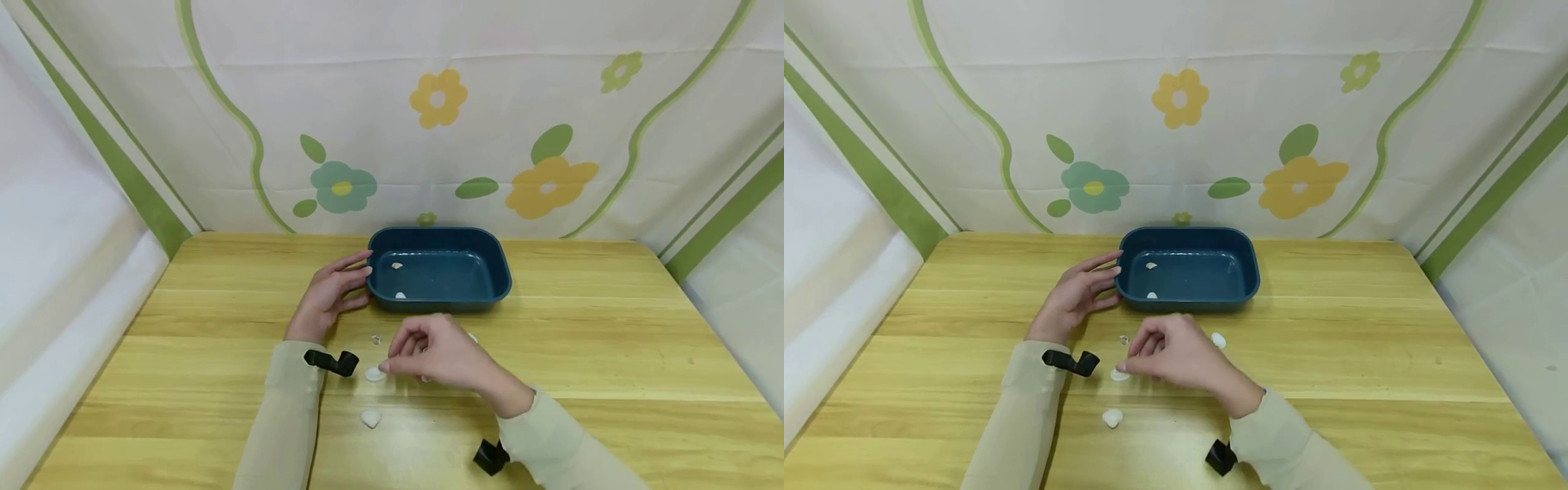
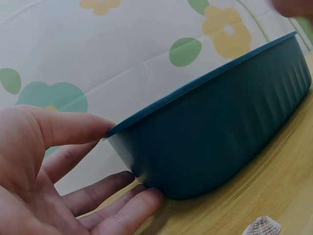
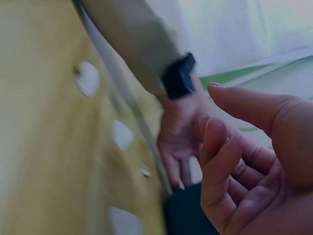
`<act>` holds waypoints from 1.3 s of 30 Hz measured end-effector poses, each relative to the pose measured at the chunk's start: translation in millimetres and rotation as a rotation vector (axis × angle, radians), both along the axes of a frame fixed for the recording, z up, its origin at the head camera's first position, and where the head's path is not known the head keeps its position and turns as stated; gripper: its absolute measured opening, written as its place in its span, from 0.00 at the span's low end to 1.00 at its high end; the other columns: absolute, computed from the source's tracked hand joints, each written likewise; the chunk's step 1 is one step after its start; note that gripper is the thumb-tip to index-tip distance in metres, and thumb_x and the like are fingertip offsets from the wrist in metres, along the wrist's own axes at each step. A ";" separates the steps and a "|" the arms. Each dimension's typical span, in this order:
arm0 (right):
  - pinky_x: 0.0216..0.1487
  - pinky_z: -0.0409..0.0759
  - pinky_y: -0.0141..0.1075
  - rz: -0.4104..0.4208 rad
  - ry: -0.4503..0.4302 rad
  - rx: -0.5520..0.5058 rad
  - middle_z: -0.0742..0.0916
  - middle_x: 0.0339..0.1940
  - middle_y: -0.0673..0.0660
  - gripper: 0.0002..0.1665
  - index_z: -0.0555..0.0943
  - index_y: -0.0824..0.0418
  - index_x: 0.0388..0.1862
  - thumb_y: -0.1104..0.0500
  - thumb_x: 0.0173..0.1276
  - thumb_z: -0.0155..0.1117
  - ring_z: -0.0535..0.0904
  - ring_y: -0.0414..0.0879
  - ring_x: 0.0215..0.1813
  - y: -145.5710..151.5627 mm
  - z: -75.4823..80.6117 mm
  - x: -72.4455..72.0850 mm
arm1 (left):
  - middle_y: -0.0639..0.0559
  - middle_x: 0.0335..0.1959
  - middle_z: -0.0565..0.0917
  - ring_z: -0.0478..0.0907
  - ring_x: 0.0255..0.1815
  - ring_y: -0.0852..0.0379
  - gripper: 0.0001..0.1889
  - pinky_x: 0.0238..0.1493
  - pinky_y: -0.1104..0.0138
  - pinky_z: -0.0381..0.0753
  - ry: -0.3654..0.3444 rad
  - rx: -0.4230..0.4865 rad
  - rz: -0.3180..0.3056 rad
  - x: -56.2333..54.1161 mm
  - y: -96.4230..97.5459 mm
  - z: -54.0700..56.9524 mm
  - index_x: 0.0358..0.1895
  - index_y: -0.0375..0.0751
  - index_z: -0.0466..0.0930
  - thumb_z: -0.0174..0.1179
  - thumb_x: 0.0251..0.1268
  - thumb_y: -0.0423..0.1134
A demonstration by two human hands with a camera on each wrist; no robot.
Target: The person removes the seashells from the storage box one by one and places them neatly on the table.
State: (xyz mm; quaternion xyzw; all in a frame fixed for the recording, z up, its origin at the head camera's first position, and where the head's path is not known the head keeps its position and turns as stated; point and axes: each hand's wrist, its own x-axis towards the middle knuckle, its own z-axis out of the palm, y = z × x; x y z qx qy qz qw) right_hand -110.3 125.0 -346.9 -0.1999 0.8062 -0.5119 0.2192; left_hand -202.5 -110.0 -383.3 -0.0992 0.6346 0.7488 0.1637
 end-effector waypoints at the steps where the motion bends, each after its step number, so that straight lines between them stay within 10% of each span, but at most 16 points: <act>1: 0.27 0.82 0.35 -0.019 0.002 0.000 0.91 0.29 0.51 0.10 0.89 0.53 0.37 0.51 0.66 0.82 0.85 0.56 0.27 1.4 4.0 -4.8 | 0.48 0.74 0.81 0.85 0.59 0.55 0.24 0.49 0.63 0.89 0.000 0.000 0.000 -0.6 0.0 -0.3 0.73 0.56 0.82 0.67 0.77 0.41; 6: 0.33 0.87 0.44 -0.115 0.029 0.020 0.91 0.34 0.62 0.10 0.89 0.54 0.38 0.51 0.68 0.81 0.86 0.69 0.34 6.0 18.5 -34.3 | 0.47 0.75 0.80 0.85 0.61 0.54 0.25 0.49 0.63 0.90 -0.008 0.008 -0.006 -2.4 -0.1 -1.5 0.75 0.54 0.80 0.67 0.77 0.40; 18: 0.42 0.88 0.45 -0.237 0.021 0.075 0.92 0.41 0.64 0.11 0.88 0.55 0.44 0.51 0.71 0.79 0.88 0.55 0.37 -12.8 11.6 -101.0 | 0.48 0.71 0.83 0.87 0.59 0.57 0.22 0.47 0.63 0.90 -0.018 0.013 0.005 -0.7 -1.9 1.2 0.71 0.56 0.84 0.66 0.78 0.41; 39: 0.40 0.85 0.37 -0.401 -0.066 0.082 0.93 0.42 0.57 0.13 0.87 0.59 0.51 0.55 0.72 0.77 0.85 0.48 0.39 -20.4 -18.6 -146.7 | 0.47 0.75 0.81 0.84 0.68 0.48 0.24 0.47 0.64 0.91 -0.004 0.039 0.003 -1.6 0.2 -0.7 0.73 0.55 0.82 0.66 0.77 0.39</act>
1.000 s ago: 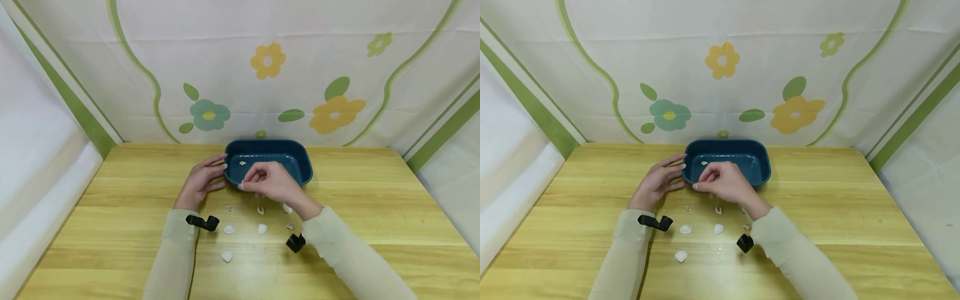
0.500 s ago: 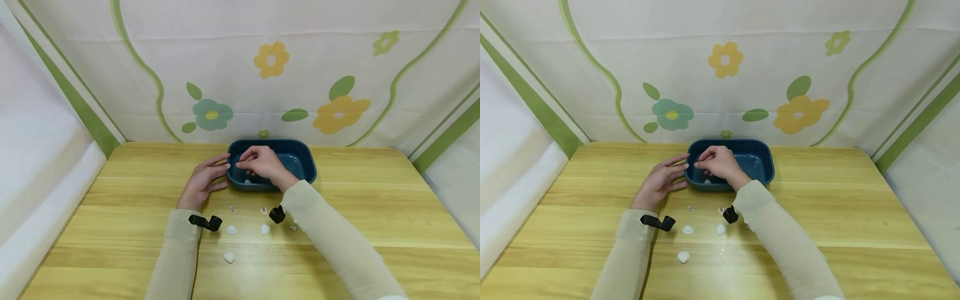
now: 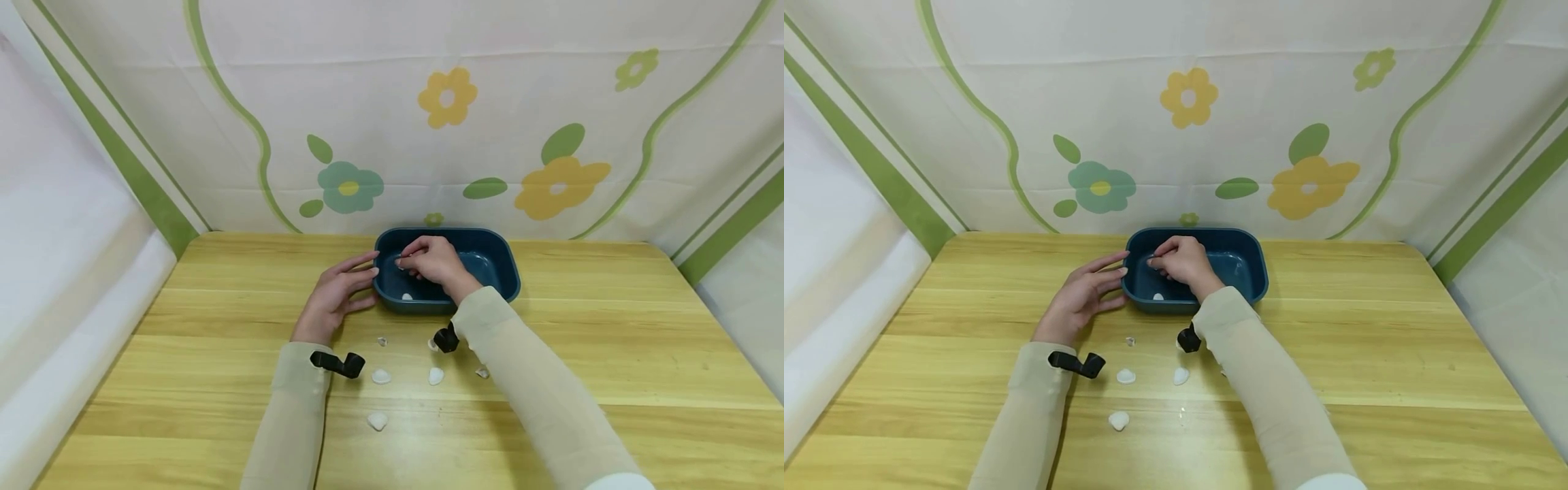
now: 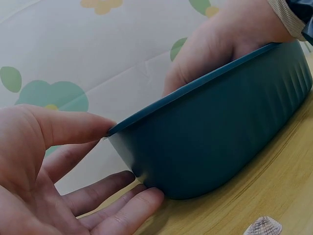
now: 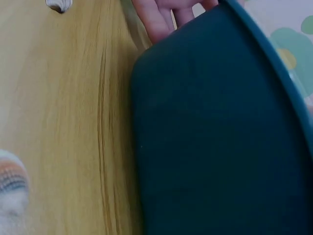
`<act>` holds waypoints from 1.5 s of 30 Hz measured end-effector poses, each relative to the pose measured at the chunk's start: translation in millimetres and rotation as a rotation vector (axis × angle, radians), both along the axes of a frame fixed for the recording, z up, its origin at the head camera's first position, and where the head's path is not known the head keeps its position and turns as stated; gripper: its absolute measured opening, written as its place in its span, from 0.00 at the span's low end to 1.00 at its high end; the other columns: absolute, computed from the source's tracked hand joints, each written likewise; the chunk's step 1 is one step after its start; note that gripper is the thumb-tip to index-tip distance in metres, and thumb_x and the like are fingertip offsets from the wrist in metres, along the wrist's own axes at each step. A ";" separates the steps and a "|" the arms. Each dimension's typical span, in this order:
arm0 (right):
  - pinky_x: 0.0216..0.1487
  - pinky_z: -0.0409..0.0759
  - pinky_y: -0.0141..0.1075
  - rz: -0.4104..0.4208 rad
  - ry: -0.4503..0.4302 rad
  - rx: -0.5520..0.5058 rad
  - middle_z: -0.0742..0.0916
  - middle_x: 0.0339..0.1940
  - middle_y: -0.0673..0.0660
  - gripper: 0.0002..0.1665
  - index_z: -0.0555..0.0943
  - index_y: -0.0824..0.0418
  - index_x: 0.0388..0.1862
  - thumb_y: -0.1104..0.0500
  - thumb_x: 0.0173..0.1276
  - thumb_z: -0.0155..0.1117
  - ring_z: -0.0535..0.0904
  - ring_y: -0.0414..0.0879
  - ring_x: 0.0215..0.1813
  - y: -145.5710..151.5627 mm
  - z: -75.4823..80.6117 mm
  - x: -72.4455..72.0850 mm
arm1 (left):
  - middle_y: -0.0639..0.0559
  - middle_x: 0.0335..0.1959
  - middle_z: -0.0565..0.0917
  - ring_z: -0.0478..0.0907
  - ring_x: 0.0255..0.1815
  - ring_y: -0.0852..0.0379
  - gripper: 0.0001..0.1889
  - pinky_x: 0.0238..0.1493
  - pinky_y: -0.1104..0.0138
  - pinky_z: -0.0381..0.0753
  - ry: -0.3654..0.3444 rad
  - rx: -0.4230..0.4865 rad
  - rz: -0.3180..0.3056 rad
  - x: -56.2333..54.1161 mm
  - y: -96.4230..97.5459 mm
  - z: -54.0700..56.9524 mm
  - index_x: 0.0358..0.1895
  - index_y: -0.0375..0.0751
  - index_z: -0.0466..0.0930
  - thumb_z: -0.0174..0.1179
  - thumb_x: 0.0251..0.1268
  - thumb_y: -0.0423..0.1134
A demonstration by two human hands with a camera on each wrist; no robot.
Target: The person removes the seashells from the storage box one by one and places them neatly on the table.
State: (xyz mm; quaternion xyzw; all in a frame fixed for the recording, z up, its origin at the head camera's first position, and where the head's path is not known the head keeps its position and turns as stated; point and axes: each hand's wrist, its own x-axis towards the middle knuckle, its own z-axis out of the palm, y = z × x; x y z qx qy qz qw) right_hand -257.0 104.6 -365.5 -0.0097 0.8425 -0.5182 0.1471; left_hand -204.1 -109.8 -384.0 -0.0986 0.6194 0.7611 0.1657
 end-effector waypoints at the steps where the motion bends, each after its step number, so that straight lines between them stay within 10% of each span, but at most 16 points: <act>1: 0.40 0.85 0.36 -0.001 0.003 0.010 0.93 0.42 0.57 0.13 0.87 0.59 0.50 0.55 0.72 0.77 0.85 0.48 0.39 0.0 -0.5 -0.6 | 0.48 0.75 0.81 0.83 0.68 0.48 0.24 0.47 0.64 0.91 0.001 -0.005 -0.002 -0.2 -0.1 0.3 0.73 0.55 0.82 0.66 0.77 0.39; 27: 0.47 0.82 0.42 0.071 0.094 0.328 0.89 0.43 0.57 0.16 0.85 0.57 0.49 0.48 0.73 0.76 0.83 0.49 0.41 -4.8 -11.7 -6.3 | 0.43 0.74 0.81 0.84 0.65 0.52 0.25 0.48 0.64 0.89 0.015 -0.022 -0.022 3.1 -2.1 0.0 0.76 0.54 0.79 0.66 0.79 0.41; 45: 0.59 0.86 0.47 0.045 0.131 0.359 0.91 0.53 0.59 0.09 0.92 0.59 0.44 0.55 0.72 0.76 0.86 0.53 0.51 -5.7 -11.1 -7.5 | 0.45 0.74 0.81 0.87 0.58 0.58 0.25 0.48 0.64 0.89 0.007 -0.027 -0.021 2.2 -0.2 1.2 0.75 0.55 0.80 0.66 0.78 0.41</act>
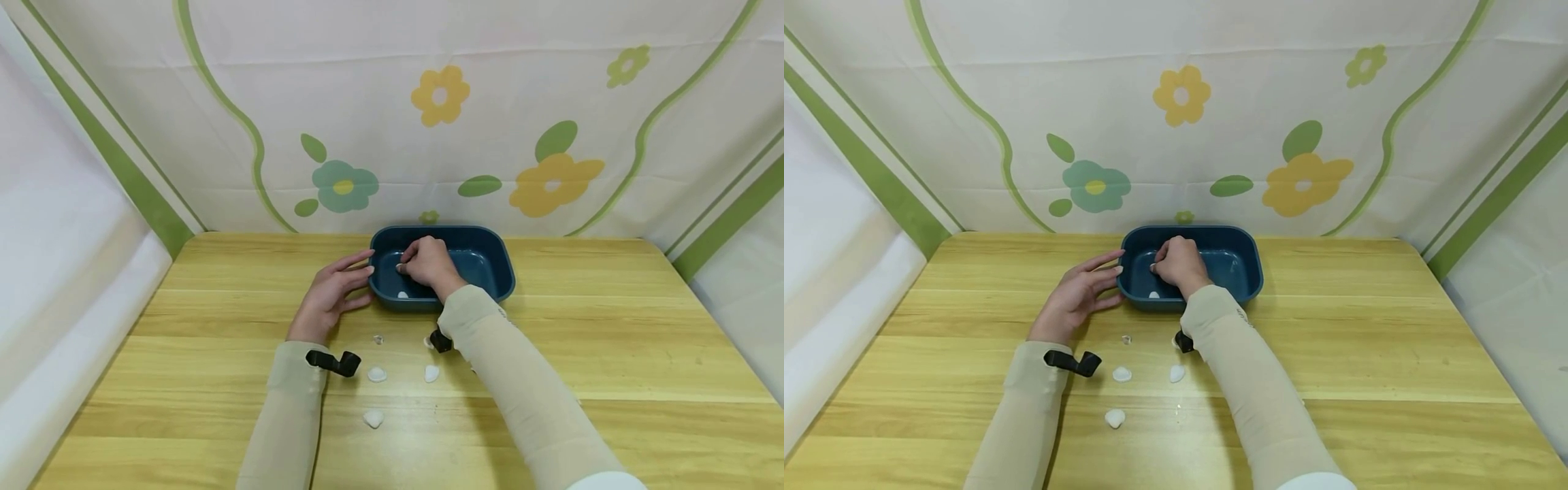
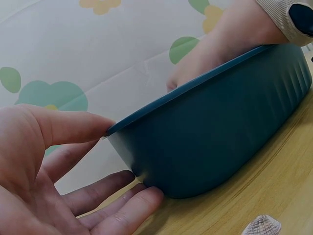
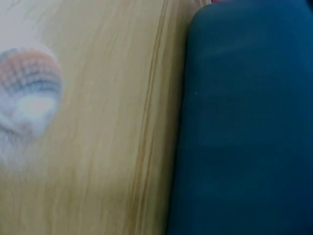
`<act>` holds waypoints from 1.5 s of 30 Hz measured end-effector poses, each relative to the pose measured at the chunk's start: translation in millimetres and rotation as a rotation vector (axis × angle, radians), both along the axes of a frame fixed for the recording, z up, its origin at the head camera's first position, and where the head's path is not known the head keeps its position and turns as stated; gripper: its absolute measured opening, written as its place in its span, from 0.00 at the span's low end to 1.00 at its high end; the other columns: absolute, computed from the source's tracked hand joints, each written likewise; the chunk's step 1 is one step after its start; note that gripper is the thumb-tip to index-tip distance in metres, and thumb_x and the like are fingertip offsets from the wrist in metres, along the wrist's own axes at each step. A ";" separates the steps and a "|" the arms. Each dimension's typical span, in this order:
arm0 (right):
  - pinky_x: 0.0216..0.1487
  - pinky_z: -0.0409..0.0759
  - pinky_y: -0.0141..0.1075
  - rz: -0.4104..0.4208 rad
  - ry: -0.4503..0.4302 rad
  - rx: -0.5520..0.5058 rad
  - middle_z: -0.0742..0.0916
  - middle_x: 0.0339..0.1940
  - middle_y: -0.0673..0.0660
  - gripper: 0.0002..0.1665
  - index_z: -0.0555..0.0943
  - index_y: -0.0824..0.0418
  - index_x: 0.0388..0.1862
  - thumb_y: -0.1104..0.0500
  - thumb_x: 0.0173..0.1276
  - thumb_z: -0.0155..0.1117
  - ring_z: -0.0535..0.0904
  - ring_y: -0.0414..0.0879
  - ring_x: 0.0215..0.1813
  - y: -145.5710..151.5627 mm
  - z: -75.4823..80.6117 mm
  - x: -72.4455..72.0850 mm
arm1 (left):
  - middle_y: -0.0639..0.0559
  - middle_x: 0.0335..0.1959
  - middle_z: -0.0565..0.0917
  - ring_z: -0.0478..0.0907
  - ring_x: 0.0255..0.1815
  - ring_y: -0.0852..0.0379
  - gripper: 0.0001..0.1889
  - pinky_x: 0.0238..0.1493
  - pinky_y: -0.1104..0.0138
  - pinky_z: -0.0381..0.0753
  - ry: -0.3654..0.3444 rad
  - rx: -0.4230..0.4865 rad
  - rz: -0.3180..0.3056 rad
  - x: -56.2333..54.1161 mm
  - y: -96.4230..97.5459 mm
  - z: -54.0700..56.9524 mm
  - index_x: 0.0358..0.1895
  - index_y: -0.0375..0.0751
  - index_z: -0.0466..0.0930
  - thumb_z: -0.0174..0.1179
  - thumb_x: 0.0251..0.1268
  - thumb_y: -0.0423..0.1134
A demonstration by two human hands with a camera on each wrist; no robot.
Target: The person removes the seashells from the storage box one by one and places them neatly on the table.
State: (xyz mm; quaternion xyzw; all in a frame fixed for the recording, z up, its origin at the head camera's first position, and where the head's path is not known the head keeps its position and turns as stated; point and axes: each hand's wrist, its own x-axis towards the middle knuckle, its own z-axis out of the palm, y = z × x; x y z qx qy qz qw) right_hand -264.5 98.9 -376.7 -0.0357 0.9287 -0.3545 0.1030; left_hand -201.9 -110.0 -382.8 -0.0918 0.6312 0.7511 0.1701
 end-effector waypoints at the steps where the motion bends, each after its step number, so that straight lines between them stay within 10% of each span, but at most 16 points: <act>1: 0.59 0.86 0.47 0.002 0.007 0.008 0.91 0.52 0.58 0.08 0.92 0.59 0.44 0.55 0.72 0.77 0.86 0.53 0.51 -0.3 -0.3 -0.2 | 0.46 0.74 0.81 0.86 0.58 0.58 0.25 0.48 0.64 0.89 -0.001 -0.001 0.001 -0.3 0.0 -0.2 0.75 0.55 0.80 0.66 0.78 0.41; 45: 0.58 0.83 0.47 -0.016 -0.018 -0.073 0.91 0.47 0.57 0.06 0.92 0.56 0.41 0.54 0.72 0.76 0.84 0.52 0.48 3.4 2.4 1.4 | 0.47 0.76 0.80 0.83 0.69 0.50 0.24 0.48 0.64 0.90 -0.023 0.016 0.010 -1.7 0.3 2.8 0.75 0.55 0.80 0.65 0.79 0.39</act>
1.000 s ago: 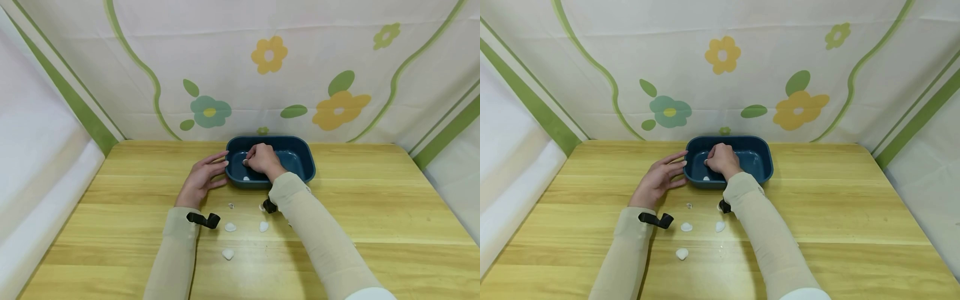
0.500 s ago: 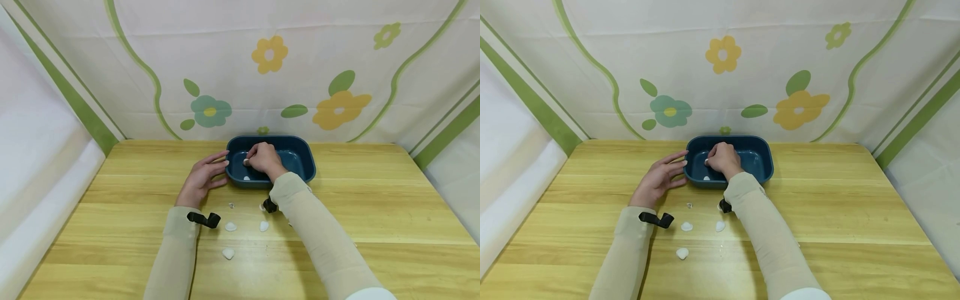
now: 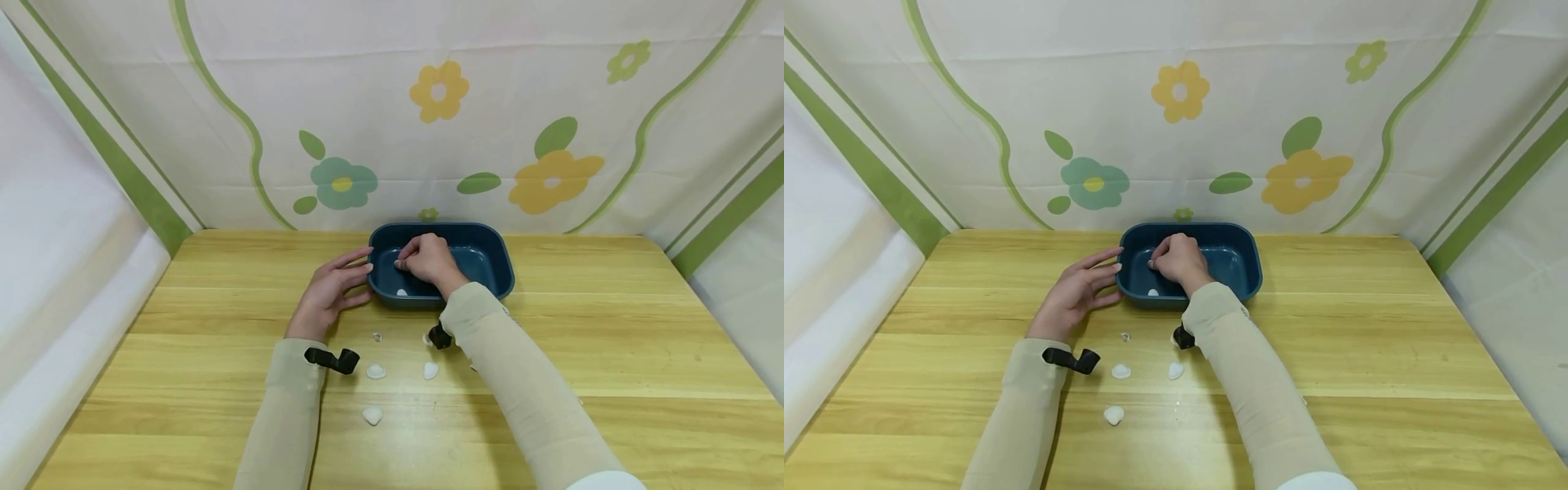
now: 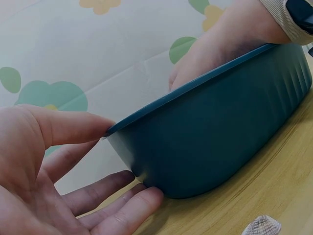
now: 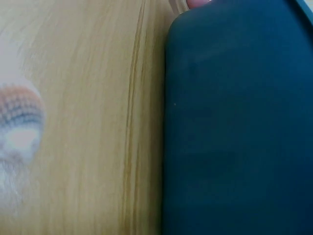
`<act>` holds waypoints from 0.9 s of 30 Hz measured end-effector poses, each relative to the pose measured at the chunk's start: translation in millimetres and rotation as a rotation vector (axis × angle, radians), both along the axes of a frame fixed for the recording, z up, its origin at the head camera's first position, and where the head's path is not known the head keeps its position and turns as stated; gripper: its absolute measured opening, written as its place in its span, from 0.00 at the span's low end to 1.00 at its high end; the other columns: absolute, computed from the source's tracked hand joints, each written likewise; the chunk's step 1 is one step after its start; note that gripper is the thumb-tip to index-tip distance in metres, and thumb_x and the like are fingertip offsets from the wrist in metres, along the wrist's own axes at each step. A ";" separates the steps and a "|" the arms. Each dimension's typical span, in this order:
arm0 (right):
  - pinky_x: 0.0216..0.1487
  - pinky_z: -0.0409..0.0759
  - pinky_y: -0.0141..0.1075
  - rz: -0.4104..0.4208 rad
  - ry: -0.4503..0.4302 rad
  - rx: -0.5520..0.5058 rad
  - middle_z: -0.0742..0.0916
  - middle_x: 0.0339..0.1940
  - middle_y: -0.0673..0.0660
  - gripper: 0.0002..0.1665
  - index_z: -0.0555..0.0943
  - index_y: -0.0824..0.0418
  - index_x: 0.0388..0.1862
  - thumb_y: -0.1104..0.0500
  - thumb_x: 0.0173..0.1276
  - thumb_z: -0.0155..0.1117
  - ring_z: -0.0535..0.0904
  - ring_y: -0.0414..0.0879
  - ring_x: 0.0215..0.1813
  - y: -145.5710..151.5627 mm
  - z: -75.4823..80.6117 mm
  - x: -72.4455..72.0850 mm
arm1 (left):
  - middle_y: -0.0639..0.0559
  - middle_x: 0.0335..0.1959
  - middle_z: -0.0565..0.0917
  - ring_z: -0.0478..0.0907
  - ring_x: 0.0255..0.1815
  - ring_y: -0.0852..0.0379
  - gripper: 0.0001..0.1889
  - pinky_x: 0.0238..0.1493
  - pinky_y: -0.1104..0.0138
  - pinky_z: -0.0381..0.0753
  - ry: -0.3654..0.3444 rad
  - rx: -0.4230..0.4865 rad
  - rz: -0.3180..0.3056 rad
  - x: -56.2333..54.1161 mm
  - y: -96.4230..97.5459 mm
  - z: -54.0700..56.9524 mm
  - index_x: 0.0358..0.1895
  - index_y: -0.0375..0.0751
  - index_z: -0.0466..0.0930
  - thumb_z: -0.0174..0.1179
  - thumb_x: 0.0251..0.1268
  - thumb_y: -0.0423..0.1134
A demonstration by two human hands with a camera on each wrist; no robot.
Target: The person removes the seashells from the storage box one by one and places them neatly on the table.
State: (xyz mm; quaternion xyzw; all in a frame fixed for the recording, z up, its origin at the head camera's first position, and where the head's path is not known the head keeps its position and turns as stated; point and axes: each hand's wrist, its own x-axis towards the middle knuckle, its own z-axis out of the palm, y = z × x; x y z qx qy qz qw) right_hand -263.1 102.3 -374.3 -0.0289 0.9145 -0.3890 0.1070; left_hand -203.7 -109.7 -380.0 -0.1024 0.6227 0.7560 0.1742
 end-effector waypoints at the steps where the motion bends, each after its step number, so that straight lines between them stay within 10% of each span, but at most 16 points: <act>1: 0.57 0.84 0.47 0.002 0.003 -0.006 0.91 0.46 0.57 0.06 0.92 0.56 0.40 0.54 0.72 0.76 0.85 0.52 0.48 -0.4 -0.1 0.0 | 0.47 0.76 0.80 0.83 0.69 0.50 0.24 0.48 0.64 0.90 0.000 -0.002 0.001 0.2 -0.4 0.0 0.75 0.55 0.80 0.65 0.79 0.40; 12: 0.53 0.83 0.44 -0.014 0.013 -0.089 0.92 0.44 0.56 0.07 0.92 0.56 0.42 0.54 0.73 0.76 0.85 0.51 0.47 -0.8 2.2 1.0 | 0.47 0.75 0.80 0.84 0.67 0.51 0.26 0.50 0.64 0.89 0.009 -0.011 -0.014 1.5 -1.2 -2.2 0.76 0.55 0.79 0.66 0.78 0.41; 27: 0.45 0.80 0.40 -0.138 -0.062 -0.657 0.88 0.45 0.48 0.14 0.90 0.56 0.52 0.51 0.74 0.76 0.78 0.53 0.46 21.0 43.0 10.1 | 0.47 0.72 0.83 0.87 0.60 0.54 0.23 0.48 0.63 0.91 -0.001 -0.015 0.021 2.4 1.9 -0.8 0.72 0.56 0.83 0.68 0.77 0.40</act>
